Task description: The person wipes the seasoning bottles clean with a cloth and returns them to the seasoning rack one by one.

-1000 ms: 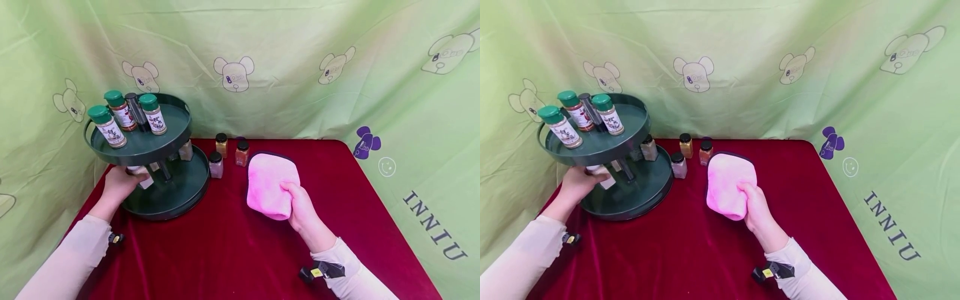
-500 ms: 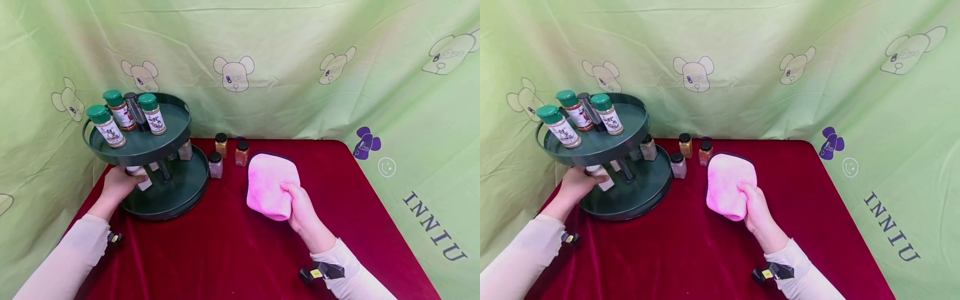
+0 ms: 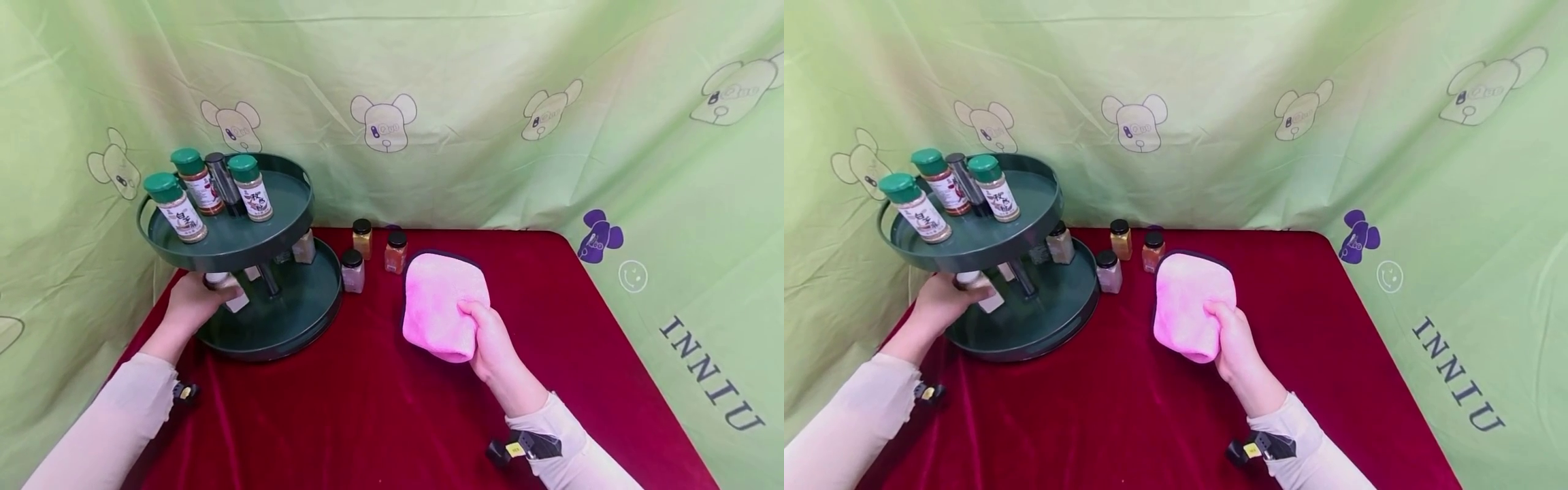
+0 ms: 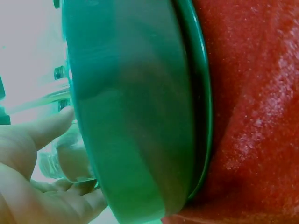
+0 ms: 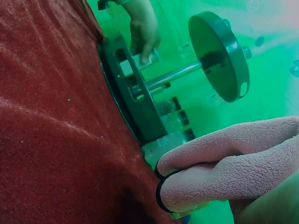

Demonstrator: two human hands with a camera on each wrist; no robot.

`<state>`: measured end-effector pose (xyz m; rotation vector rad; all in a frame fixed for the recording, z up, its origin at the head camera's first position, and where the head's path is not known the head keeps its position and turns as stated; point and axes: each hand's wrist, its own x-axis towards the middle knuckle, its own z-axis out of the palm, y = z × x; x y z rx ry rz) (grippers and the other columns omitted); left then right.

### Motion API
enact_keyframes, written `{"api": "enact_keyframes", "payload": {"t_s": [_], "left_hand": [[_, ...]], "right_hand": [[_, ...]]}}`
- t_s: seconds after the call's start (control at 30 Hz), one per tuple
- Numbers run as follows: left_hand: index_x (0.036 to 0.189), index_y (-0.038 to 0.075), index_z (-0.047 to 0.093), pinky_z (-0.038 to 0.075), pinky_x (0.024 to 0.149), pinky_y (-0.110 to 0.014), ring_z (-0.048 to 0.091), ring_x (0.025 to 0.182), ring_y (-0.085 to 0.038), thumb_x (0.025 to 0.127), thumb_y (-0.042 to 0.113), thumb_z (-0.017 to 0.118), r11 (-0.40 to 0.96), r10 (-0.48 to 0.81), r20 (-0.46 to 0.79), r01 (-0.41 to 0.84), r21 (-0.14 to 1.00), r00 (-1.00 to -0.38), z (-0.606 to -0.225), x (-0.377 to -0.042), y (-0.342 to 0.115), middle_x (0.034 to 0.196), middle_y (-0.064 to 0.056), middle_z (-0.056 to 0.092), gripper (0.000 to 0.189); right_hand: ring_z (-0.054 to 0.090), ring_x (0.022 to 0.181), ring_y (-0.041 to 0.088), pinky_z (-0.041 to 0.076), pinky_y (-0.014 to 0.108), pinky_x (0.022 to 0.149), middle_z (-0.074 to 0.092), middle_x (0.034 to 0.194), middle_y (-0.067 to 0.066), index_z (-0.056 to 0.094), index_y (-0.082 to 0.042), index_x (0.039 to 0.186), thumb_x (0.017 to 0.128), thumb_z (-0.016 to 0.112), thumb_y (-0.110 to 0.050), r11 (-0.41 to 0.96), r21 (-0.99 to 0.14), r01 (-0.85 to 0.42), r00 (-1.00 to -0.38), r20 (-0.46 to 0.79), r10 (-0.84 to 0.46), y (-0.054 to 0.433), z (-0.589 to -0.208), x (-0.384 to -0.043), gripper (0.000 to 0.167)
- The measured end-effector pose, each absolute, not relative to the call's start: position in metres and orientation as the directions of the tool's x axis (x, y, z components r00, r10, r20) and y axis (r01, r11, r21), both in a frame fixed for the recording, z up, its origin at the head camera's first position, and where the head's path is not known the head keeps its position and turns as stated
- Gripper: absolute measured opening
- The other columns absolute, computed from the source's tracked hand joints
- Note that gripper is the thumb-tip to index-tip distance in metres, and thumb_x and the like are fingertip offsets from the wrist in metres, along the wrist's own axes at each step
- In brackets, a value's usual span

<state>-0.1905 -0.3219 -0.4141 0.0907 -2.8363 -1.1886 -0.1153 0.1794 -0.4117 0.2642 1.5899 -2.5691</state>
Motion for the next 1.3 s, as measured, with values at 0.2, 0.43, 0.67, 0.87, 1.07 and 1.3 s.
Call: {"api": "enact_keyframes", "payload": {"t_s": [0.2, 0.43, 0.67, 0.87, 1.07, 1.3], "left_hand": [[0.147, 0.008, 0.047, 0.05, 0.095, -0.065, 0.061, 0.114, -0.044, 0.093, 0.038, 0.075, 0.707, -0.121, 0.229, 0.078, 0.703, -0.966, -0.405, -0.185, -0.318, 0.139, -0.024, 0.059, 0.068], [0.147, 0.016, 0.045, 0.048, 0.098, -0.066, 0.056, 0.122, -0.038, 0.089, 0.022, 0.08, 0.748, -0.084, 0.451, 0.242, 0.617, -0.889, -0.388, -0.172, -0.291, 0.141, -0.016, 0.055, 0.068], [0.152, 0.014, 0.041, 0.046, 0.099, -0.069, 0.053, 0.125, -0.045, 0.09, 0.023, 0.078, 0.835, -0.025, 0.432, 0.219, 0.505, -0.901, -0.382, -0.158, -0.257, 0.141, -0.023, 0.053, 0.072], [0.148, 0.009, 0.046, 0.045, 0.104, -0.063, 0.061, 0.12, -0.043, 0.092, 0.03, 0.077, 0.829, 0.04, 0.38, 0.243, 0.503, -0.924, -0.389, -0.165, -0.228, 0.136, -0.021, 0.06, 0.067], [0.147, 0.002, 0.047, 0.041, 0.11, -0.061, 0.047, 0.138, -0.044, 0.091, 0.038, 0.078, 0.811, 0.131, 0.246, 0.247, 0.53, -0.96, -0.394, -0.181, -0.198, 0.148, -0.023, 0.052, 0.073], [0.155, 0.002, 0.034, 0.035, 0.117, -0.055, 0.041, 0.145, -0.038, 0.088, 0.032, 0.082, 0.746, 0.247, 0.09, 0.248, 0.618, -0.965, -0.395, -0.21, -0.167, 0.156, -0.021, 0.044, 0.087]], "right_hand": [[0.07, 0.073, 0.01, 0.058, 0.026, 0.068, 0.07, 0.081, -0.002, 0.057, -0.01, 0.101, 0.103, 0.048, -0.011, -0.444, -0.877, 0.181, -0.98, -0.2, -0.004, 0.18, -0.412, -0.116, 0.009], [0.071, 0.074, 0.01, 0.058, 0.026, 0.068, 0.07, 0.082, -0.002, 0.058, -0.01, 0.1, 0.103, 0.049, -0.011, -0.448, -0.876, 0.179, -0.98, -0.201, 0.0, 0.181, -0.412, -0.115, 0.01], [0.071, 0.075, 0.01, 0.058, 0.025, 0.07, 0.071, 0.082, -0.003, 0.059, -0.011, 0.099, 0.103, 0.049, -0.011, -0.445, -0.877, 0.18, -0.979, -0.206, 0.01, 0.181, -0.411, -0.114, 0.011], [0.071, 0.073, 0.01, 0.058, 0.025, 0.069, 0.071, 0.08, -0.002, 0.06, -0.011, 0.097, 0.103, 0.048, -0.01, -0.452, -0.874, 0.179, -0.979, -0.206, 0.01, 0.182, -0.413, -0.113, 0.013], [0.071, 0.073, 0.009, 0.057, 0.025, 0.07, 0.071, 0.08, -0.002, 0.061, -0.011, 0.096, 0.103, 0.048, -0.009, -0.451, -0.875, 0.176, -0.98, -0.198, 0.002, 0.184, -0.415, -0.112, 0.014], [0.07, 0.075, 0.009, 0.057, 0.025, 0.071, 0.071, 0.082, -0.003, 0.06, -0.011, 0.097, 0.103, 0.049, -0.011, -0.445, -0.878, 0.177, -0.979, -0.202, 0.01, 0.186, -0.414, -0.112, 0.012]]}}
